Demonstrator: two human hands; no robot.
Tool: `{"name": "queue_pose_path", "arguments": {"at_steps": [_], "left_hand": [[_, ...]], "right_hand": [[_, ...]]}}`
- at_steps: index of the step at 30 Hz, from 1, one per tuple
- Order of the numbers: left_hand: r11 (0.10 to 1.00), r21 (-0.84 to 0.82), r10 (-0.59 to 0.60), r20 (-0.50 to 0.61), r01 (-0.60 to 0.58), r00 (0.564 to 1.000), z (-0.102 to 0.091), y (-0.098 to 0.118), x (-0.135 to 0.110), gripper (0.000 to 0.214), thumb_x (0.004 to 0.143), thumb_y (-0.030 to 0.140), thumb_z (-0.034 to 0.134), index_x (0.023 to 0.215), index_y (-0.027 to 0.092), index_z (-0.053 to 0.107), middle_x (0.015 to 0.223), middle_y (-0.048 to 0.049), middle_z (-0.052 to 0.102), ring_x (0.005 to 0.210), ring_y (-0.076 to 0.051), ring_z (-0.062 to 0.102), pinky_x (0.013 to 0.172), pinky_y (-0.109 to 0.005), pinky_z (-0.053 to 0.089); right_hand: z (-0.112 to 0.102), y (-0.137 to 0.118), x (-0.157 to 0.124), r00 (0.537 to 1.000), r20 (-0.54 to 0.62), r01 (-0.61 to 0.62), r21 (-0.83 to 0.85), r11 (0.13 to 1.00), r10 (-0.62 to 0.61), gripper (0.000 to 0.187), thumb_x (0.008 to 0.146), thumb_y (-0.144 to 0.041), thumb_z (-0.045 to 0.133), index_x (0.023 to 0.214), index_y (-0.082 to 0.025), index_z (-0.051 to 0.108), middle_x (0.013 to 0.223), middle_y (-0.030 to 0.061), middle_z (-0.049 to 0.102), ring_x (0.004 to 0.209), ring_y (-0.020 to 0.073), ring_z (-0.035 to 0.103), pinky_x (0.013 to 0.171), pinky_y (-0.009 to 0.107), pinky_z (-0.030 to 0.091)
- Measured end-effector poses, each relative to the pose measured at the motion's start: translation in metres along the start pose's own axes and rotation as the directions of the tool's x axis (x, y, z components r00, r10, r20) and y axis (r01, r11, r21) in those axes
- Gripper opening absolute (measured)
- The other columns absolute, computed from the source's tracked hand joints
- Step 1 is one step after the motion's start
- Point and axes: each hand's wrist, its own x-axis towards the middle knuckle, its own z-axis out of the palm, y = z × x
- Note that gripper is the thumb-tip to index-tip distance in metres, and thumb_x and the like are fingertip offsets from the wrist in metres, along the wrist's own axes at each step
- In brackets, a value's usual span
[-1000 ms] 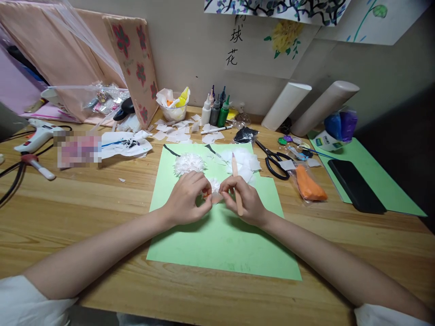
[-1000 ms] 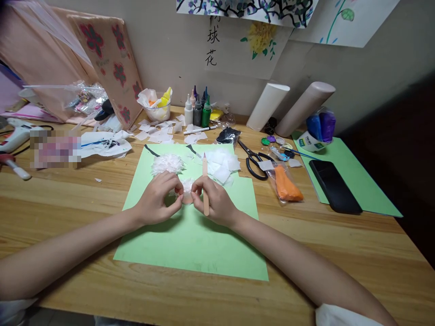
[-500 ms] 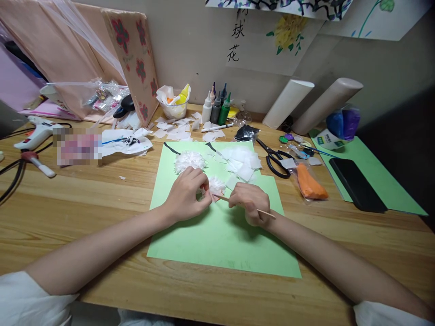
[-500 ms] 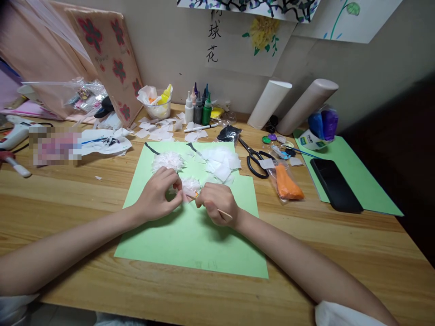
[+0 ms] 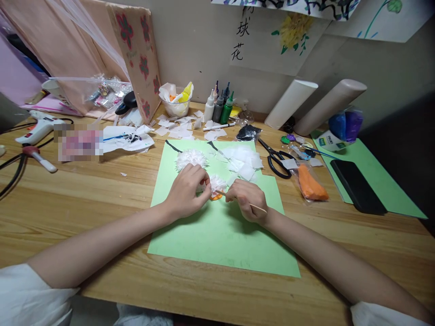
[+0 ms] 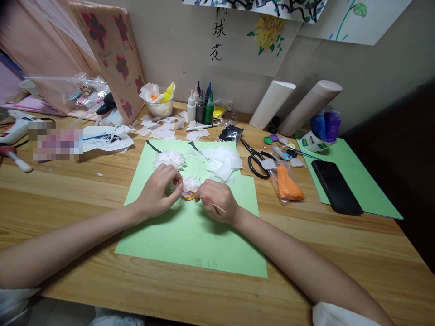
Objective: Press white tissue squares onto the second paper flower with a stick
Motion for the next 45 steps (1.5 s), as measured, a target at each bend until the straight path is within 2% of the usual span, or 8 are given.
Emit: {"name": "queue_pose_path", "arguments": {"at_steps": [6,12,14,17,20,25,34,45], "left_hand": [[0.999,-0.049,-0.024,-0.025,0.023,0.999,0.0,-0.002,0.001,0.012,0.086,0.018,0.039,0.074,0.019,0.042,0.075,-0.0022,0.048,0.074,-0.017,0.041,0.068,-0.032,0.035],[0.998,-0.053,-0.029,-0.035,0.027,0.999,0.002,-0.003,0.001,0.013,0.086,0.017,0.039,0.073,0.019,0.041,0.073,-0.0017,0.047,0.074,-0.017,0.041,0.068,-0.033,0.034],[0.999,-0.05,-0.022,-0.036,0.02,0.999,0.002,-0.003,0.001,0.014,0.086,0.018,0.039,0.073,0.019,0.041,0.073,-0.0014,0.047,0.074,-0.017,0.04,0.068,-0.033,0.034],[0.999,-0.048,-0.011,-0.039,0.009,0.999,0.002,-0.002,0.0,0.014,0.087,0.018,0.039,0.073,0.019,0.041,0.073,-0.0013,0.046,0.073,-0.017,0.04,0.068,-0.033,0.034],[0.999,-0.049,-0.007,-0.043,0.004,0.999,0.001,-0.001,0.0,0.015,0.087,0.019,0.038,0.072,0.019,0.04,0.072,-0.0013,0.046,0.073,-0.017,0.04,0.068,-0.033,0.033],[0.998,-0.054,-0.012,-0.035,0.01,0.999,0.001,-0.002,0.0,0.016,0.088,0.019,0.038,0.072,0.019,0.04,0.073,-0.0011,0.047,0.074,-0.017,0.04,0.069,-0.032,0.033],[0.998,-0.057,-0.022,-0.031,0.021,0.999,0.002,-0.004,0.001,0.016,0.088,0.017,0.038,0.072,0.019,0.04,0.073,-0.001,0.047,0.074,-0.016,0.04,0.069,-0.032,0.033],[0.998,-0.055,-0.027,-0.025,0.025,0.999,0.002,-0.004,0.001,0.018,0.089,0.019,0.036,0.071,0.019,0.039,0.072,-0.0016,0.047,0.074,-0.017,0.04,0.069,-0.033,0.033]], "right_hand": [[0.003,-0.003,0.002,0.991,-0.002,-0.136,0.035,0.99,0.136,0.042,0.098,-0.032,0.021,0.071,-0.02,0.05,0.062,0.0027,0.053,0.059,0.015,0.047,0.059,0.029,0.038],[0.008,-0.012,0.007,0.921,-0.046,-0.384,0.039,0.922,0.386,0.039,0.099,-0.029,0.024,0.068,-0.02,0.047,0.058,-0.0004,0.047,0.055,0.0123,0.047,0.056,0.026,0.038],[0.01,-0.016,0.009,0.944,-0.029,-0.33,-0.035,0.943,0.329,0.038,0.099,-0.027,0.023,0.068,-0.02,0.045,0.059,0.0,0.046,0.056,0.0127,0.046,0.056,0.026,0.037],[0.014,-0.02,0.01,0.992,0.048,-0.1,-0.219,0.971,0.113,0.036,0.098,-0.024,0.022,0.069,-0.02,0.044,0.059,0.0021,0.046,0.057,0.0154,0.042,0.055,0.029,0.034],[0.015,-0.02,0.01,0.993,0.112,0.063,-0.316,0.947,-0.029,0.033,0.096,-0.022,0.025,0.069,-0.019,0.045,0.058,0.0038,0.047,0.056,0.0169,0.039,0.053,0.03,0.031],[0.009,-0.012,0.006,1.0,0.013,-0.001,-0.14,0.99,0.003,0.036,0.096,-0.021,0.022,0.07,-0.018,0.048,0.058,0.0043,0.051,0.055,0.0154,0.042,0.054,0.029,0.034],[0.002,-0.006,-0.004,0.977,-0.108,0.17,-0.112,0.979,-0.182,0.048,0.096,-0.031,0.016,0.06,-0.02,0.046,0.048,0.0015,0.045,0.047,0.0134,0.035,0.047,0.029,0.026],[0.003,-0.003,0.0,0.993,-0.043,0.112,-0.034,0.993,-0.114,0.046,0.097,-0.031,0.018,0.064,-0.019,0.049,0.052,0.003,0.049,0.051,0.0141,0.039,0.05,0.028,0.032]]}}
